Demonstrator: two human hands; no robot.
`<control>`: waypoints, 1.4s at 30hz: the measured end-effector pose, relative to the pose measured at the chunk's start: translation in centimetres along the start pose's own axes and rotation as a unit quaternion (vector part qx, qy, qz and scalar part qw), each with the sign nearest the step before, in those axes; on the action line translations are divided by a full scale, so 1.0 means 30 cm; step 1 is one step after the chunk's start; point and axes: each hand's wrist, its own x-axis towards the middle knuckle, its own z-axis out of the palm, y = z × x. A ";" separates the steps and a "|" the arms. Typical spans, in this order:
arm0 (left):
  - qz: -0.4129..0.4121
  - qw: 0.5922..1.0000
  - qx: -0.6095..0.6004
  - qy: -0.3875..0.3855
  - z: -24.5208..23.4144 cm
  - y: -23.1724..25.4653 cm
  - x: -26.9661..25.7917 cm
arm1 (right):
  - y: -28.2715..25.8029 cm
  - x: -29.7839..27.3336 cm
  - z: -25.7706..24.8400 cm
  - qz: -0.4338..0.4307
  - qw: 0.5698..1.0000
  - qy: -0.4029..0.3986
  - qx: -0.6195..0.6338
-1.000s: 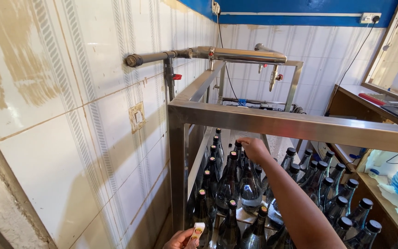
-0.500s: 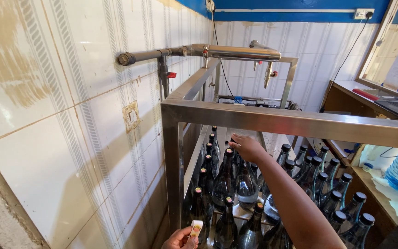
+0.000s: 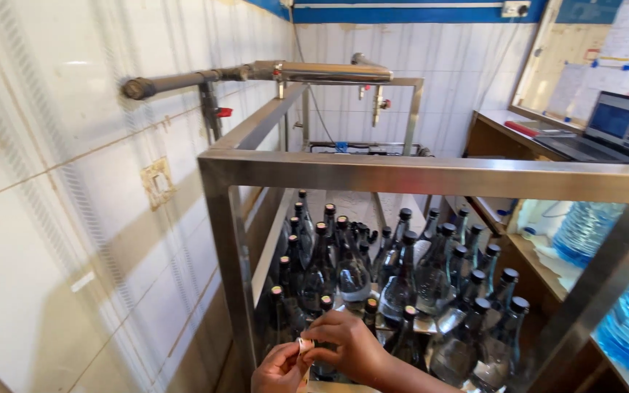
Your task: Manually applying small circular labels to the caps of glass bottles arranged in a metal rack.
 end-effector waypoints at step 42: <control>-0.212 0.966 0.145 -0.009 0.248 0.342 -0.332 | 0.571 -0.037 -0.596 0.148 0.936 0.177 -0.265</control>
